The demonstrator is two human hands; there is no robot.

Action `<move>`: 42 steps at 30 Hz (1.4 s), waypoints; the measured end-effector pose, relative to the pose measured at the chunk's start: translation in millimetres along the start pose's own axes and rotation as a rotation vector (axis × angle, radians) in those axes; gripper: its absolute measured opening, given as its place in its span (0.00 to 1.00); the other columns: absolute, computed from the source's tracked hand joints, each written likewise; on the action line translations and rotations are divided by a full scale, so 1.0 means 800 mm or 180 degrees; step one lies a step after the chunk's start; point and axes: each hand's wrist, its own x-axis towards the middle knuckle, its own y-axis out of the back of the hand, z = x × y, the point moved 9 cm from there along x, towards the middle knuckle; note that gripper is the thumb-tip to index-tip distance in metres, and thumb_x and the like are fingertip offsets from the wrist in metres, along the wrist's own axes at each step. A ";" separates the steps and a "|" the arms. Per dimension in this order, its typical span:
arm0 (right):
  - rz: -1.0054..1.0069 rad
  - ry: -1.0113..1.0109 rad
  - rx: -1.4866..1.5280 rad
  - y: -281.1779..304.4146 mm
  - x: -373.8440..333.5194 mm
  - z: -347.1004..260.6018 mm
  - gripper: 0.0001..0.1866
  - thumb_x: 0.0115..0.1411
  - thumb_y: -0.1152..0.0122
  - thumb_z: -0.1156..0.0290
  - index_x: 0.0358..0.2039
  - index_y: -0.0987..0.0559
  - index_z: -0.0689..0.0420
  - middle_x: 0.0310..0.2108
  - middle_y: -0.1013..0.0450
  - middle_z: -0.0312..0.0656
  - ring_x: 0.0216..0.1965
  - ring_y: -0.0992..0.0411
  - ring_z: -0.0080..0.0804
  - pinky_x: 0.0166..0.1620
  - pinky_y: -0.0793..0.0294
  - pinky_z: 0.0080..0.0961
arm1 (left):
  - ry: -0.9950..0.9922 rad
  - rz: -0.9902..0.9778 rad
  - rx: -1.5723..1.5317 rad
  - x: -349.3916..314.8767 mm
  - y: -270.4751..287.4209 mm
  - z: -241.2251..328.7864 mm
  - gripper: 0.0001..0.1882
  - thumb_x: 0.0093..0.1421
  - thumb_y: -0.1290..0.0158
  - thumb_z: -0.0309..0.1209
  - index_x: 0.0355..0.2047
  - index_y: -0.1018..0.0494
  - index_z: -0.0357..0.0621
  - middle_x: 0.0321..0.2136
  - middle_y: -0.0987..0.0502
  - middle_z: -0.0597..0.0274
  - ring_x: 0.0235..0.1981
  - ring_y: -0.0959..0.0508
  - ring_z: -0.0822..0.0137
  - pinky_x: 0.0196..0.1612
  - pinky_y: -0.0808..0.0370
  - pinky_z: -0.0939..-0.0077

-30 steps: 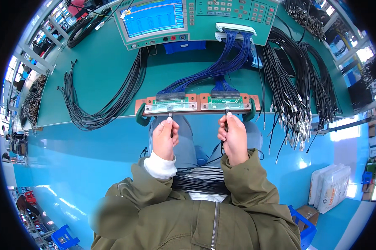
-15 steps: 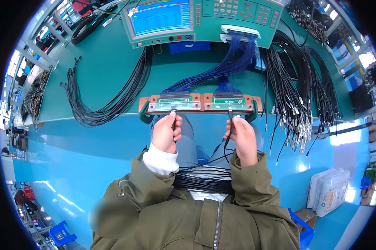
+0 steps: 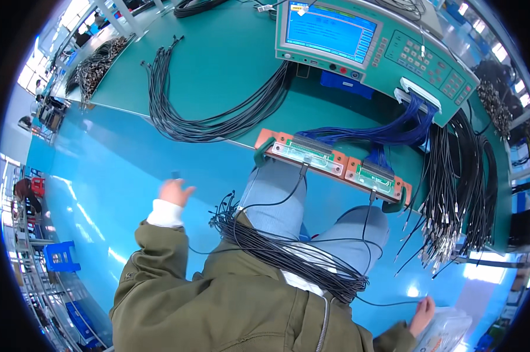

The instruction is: Testing the continuity and functionality of cable harnesses using an electronic testing machine.

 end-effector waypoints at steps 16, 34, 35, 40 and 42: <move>-0.3276 0.1715 0.0822 -0.274 -0.171 -0.302 0.17 0.48 0.50 0.76 0.41 0.29 0.64 0.39 0.31 0.47 0.38 0.33 0.35 0.46 0.35 0.28 | 0.1153 0.0470 -0.5847 0.046 0.034 0.117 0.12 0.54 0.53 0.34 0.18 0.30 0.41 0.14 0.29 0.62 0.12 0.36 0.74 0.16 0.41 0.84; -0.5409 0.3202 0.6095 -0.126 -0.200 -0.397 0.18 0.64 0.68 0.60 0.31 0.33 0.59 0.26 0.29 0.49 0.28 0.28 0.42 0.41 0.33 0.36 | -0.3641 -0.0886 -0.8880 -0.102 0.277 0.101 0.21 0.64 0.64 0.39 0.55 0.45 0.44 0.38 0.32 0.61 0.29 0.30 0.70 0.32 0.30 0.75; -0.4856 0.2724 0.6664 -0.101 -0.166 -0.382 0.18 0.64 0.68 0.58 0.28 0.35 0.58 0.23 0.30 0.47 0.22 0.29 0.36 0.32 0.30 0.29 | -0.4006 -0.0974 -0.8606 -0.098 0.279 0.082 0.19 0.64 0.65 0.39 0.51 0.43 0.44 0.35 0.32 0.62 0.27 0.31 0.71 0.30 0.31 0.77; -0.2130 0.0976 0.6438 -0.029 -0.039 -0.258 0.17 0.65 0.70 0.59 0.27 0.37 0.56 0.14 0.44 0.35 0.15 0.47 0.21 0.19 0.44 0.17 | -0.2074 -0.0617 -0.8419 -0.037 0.203 0.040 0.12 0.64 0.63 0.38 0.26 0.38 0.48 0.14 0.35 0.69 0.12 0.39 0.76 0.17 0.36 0.84; -0.1623 0.0871 0.6180 -0.023 -0.029 -0.233 0.16 0.65 0.69 0.60 0.28 0.36 0.56 0.15 0.44 0.34 0.15 0.47 0.20 0.19 0.44 0.16 | -0.1164 -0.0851 -0.8159 -0.010 0.159 0.045 0.13 0.64 0.62 0.38 0.24 0.38 0.48 0.11 0.38 0.71 0.11 0.42 0.76 0.16 0.38 0.84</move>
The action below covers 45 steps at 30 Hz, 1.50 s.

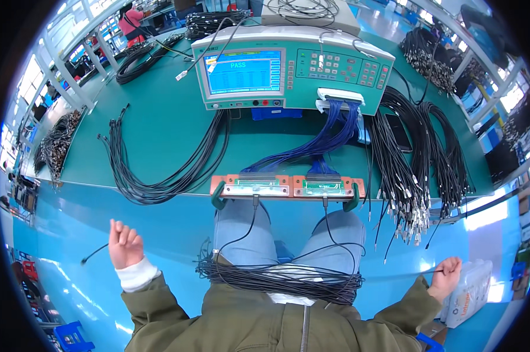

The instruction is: Testing the continuity and functionality of cable harnesses using an electronic testing machine.

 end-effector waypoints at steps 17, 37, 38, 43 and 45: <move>0.1062 -0.0033 -0.3466 0.066 0.004 0.113 0.14 0.63 0.60 0.65 0.40 0.28 0.59 0.17 0.43 0.26 0.15 0.49 0.11 0.16 0.51 0.09 | 0.0427 0.1128 0.1094 0.016 0.046 -0.109 0.11 0.62 0.58 0.42 0.33 0.34 0.49 0.11 0.45 0.76 0.09 0.49 0.82 0.09 0.55 0.88; 0.0289 -0.2064 -0.3074 0.079 -0.017 0.387 0.15 0.63 0.62 0.66 0.32 0.29 0.62 0.27 0.32 0.42 0.21 0.40 0.20 0.23 0.40 0.15 | 0.0930 0.0347 0.2365 -0.023 -0.073 -0.325 0.11 0.63 0.60 0.34 0.32 0.32 0.41 0.26 0.31 0.66 0.20 0.36 0.76 0.28 0.38 0.85; 0.0290 -0.2127 -0.2897 0.082 -0.026 0.384 0.14 0.63 0.61 0.65 0.32 0.29 0.62 0.26 0.33 0.41 0.19 0.41 0.19 0.22 0.42 0.14 | 0.1011 0.0377 0.2278 -0.024 -0.081 -0.329 0.11 0.63 0.60 0.34 0.32 0.32 0.41 0.26 0.31 0.66 0.20 0.37 0.77 0.27 0.38 0.86; 0.0287 -0.2348 -0.2338 0.090 -0.049 0.387 0.14 0.63 0.60 0.64 0.30 0.30 0.61 0.23 0.34 0.39 0.15 0.48 0.14 0.17 0.50 0.10 | 0.1188 0.0388 0.2041 -0.017 -0.093 -0.339 0.11 0.63 0.60 0.34 0.32 0.32 0.40 0.25 0.31 0.66 0.19 0.38 0.78 0.25 0.39 0.87; 0.0367 -0.2396 -0.2360 0.094 -0.049 0.388 0.14 0.64 0.60 0.64 0.30 0.30 0.61 0.22 0.35 0.38 0.14 0.50 0.13 0.16 0.52 0.09 | 0.1165 0.0211 0.2050 -0.013 -0.090 -0.346 0.10 0.63 0.59 0.33 0.32 0.32 0.40 0.25 0.32 0.66 0.18 0.39 0.80 0.23 0.40 0.88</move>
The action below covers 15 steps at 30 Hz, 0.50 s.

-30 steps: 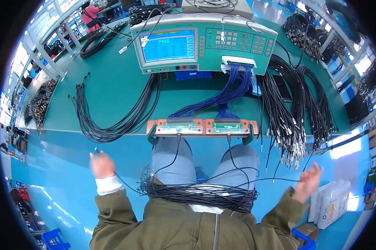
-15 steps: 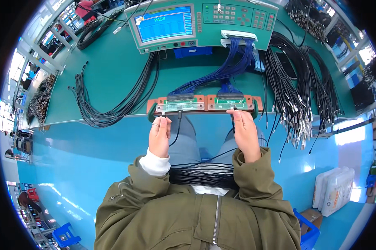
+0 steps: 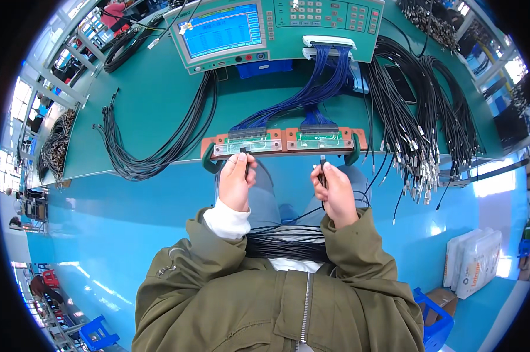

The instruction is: Testing the continuity and functionality of cable harnesses using an electronic testing machine.

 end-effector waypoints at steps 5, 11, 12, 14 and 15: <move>-0.0019 -0.0156 -0.0053 0.006 0.016 0.008 0.14 0.64 0.60 0.64 0.29 0.30 0.61 0.21 0.36 0.37 0.13 0.50 0.12 0.15 0.52 0.09 | -0.0173 0.0045 -0.0006 -0.006 -0.002 -0.004 0.10 0.62 0.58 0.33 0.32 0.32 0.39 0.24 0.32 0.66 0.17 0.41 0.82 0.20 0.43 0.89; -0.0054 -0.0238 0.0093 0.012 0.020 0.006 0.14 0.64 0.60 0.64 0.28 0.30 0.60 0.21 0.36 0.37 0.13 0.51 0.12 0.15 0.53 0.09 | -0.0003 0.0165 0.0136 0.000 -0.004 -0.003 0.11 0.62 0.57 0.33 0.31 0.30 0.38 0.22 0.33 0.66 0.16 0.42 0.82 0.19 0.45 0.90; -0.0053 -0.0252 0.0091 0.011 0.020 0.006 0.14 0.64 0.60 0.64 0.28 0.30 0.60 0.21 0.36 0.37 0.13 0.51 0.12 0.15 0.53 0.09 | 0.0006 0.0178 0.0136 0.000 -0.003 -0.005 0.11 0.62 0.57 0.33 0.31 0.30 0.38 0.22 0.33 0.66 0.16 0.42 0.82 0.19 0.45 0.90; 0.0029 -0.0240 0.0149 0.007 0.019 0.005 0.14 0.64 0.60 0.64 0.28 0.30 0.60 0.21 0.36 0.37 0.13 0.51 0.12 0.15 0.53 0.09 | -0.0091 0.0152 0.0075 0.003 -0.003 -0.003 0.11 0.62 0.57 0.33 0.30 0.30 0.38 0.21 0.33 0.66 0.16 0.41 0.82 0.19 0.44 0.90; 0.0070 -0.0233 0.0177 0.006 0.018 0.005 0.14 0.64 0.60 0.65 0.28 0.30 0.60 0.21 0.36 0.37 0.13 0.51 0.12 0.15 0.53 0.09 | -0.0140 0.0138 0.0043 0.003 -0.003 -0.002 0.11 0.62 0.57 0.33 0.30 0.30 0.38 0.21 0.33 0.66 0.16 0.41 0.82 0.19 0.44 0.90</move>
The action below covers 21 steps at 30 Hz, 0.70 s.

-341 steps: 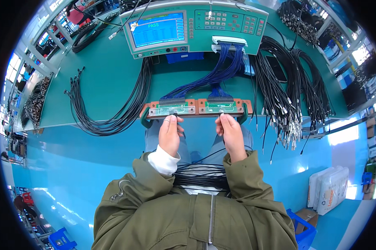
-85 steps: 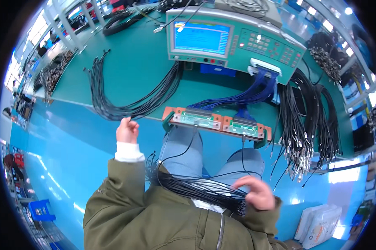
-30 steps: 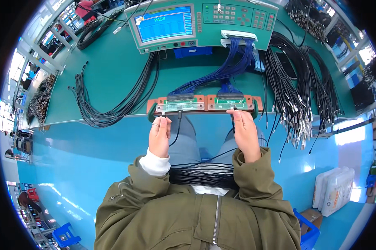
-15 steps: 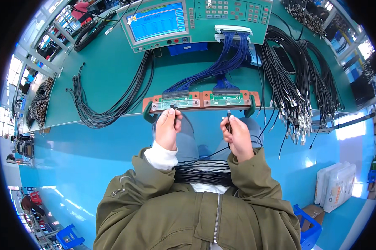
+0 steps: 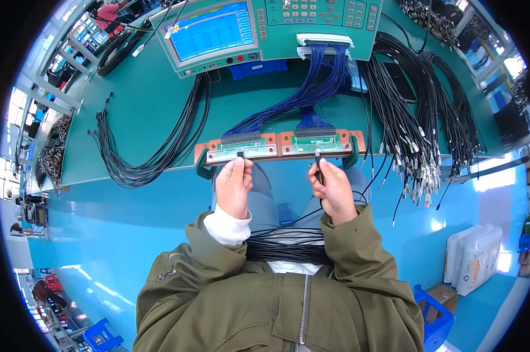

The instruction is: Testing the continuity and functionality of cable harnesses using an electronic testing machine.

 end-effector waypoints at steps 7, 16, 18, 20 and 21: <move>0.0113 -0.0016 0.0105 0.004 0.000 0.002 0.14 0.63 0.60 0.65 0.27 0.31 0.60 0.21 0.36 0.38 0.12 0.51 0.12 0.14 0.53 0.08 | 0.0027 0.0050 0.0307 -0.034 0.000 -0.015 0.11 0.61 0.56 0.32 0.29 0.30 0.37 0.20 0.33 0.66 0.16 0.38 0.80 0.19 0.42 0.90; -0.0064 -0.0152 -0.0018 0.001 0.001 -0.004 0.14 0.63 0.60 0.65 0.27 0.31 0.60 0.21 0.36 0.38 0.12 0.51 0.12 0.14 0.54 0.08 | 0.0437 0.0003 0.0352 -0.009 0.017 -0.017 0.12 0.59 0.55 0.33 0.23 0.32 0.38 0.15 0.34 0.65 0.12 0.36 0.76 0.16 0.40 0.86; -0.0039 -0.0115 0.0021 0.002 0.002 -0.002 0.13 0.63 0.60 0.65 0.27 0.31 0.60 0.21 0.36 0.38 0.13 0.51 0.12 0.14 0.54 0.08 | 0.0461 0.0015 0.0330 -0.008 0.019 -0.020 0.12 0.59 0.55 0.33 0.23 0.32 0.38 0.15 0.34 0.65 0.12 0.36 0.76 0.16 0.40 0.86; -0.0001 -0.0044 0.0106 0.003 0.002 0.000 0.13 0.63 0.60 0.65 0.28 0.31 0.60 0.21 0.36 0.38 0.13 0.51 0.12 0.14 0.54 0.08 | 0.0501 0.0045 0.0294 -0.007 0.021 -0.022 0.12 0.58 0.55 0.33 0.22 0.33 0.39 0.14 0.34 0.65 0.11 0.36 0.76 0.15 0.40 0.85; 0.0019 -0.0011 0.0147 0.003 0.001 0.001 0.13 0.64 0.60 0.65 0.28 0.31 0.59 0.21 0.36 0.38 0.13 0.51 0.12 0.14 0.54 0.07 | 0.0522 0.0062 0.0275 -0.007 0.022 -0.023 0.12 0.58 0.55 0.33 0.22 0.33 0.39 0.14 0.34 0.65 0.11 0.36 0.76 0.14 0.40 0.85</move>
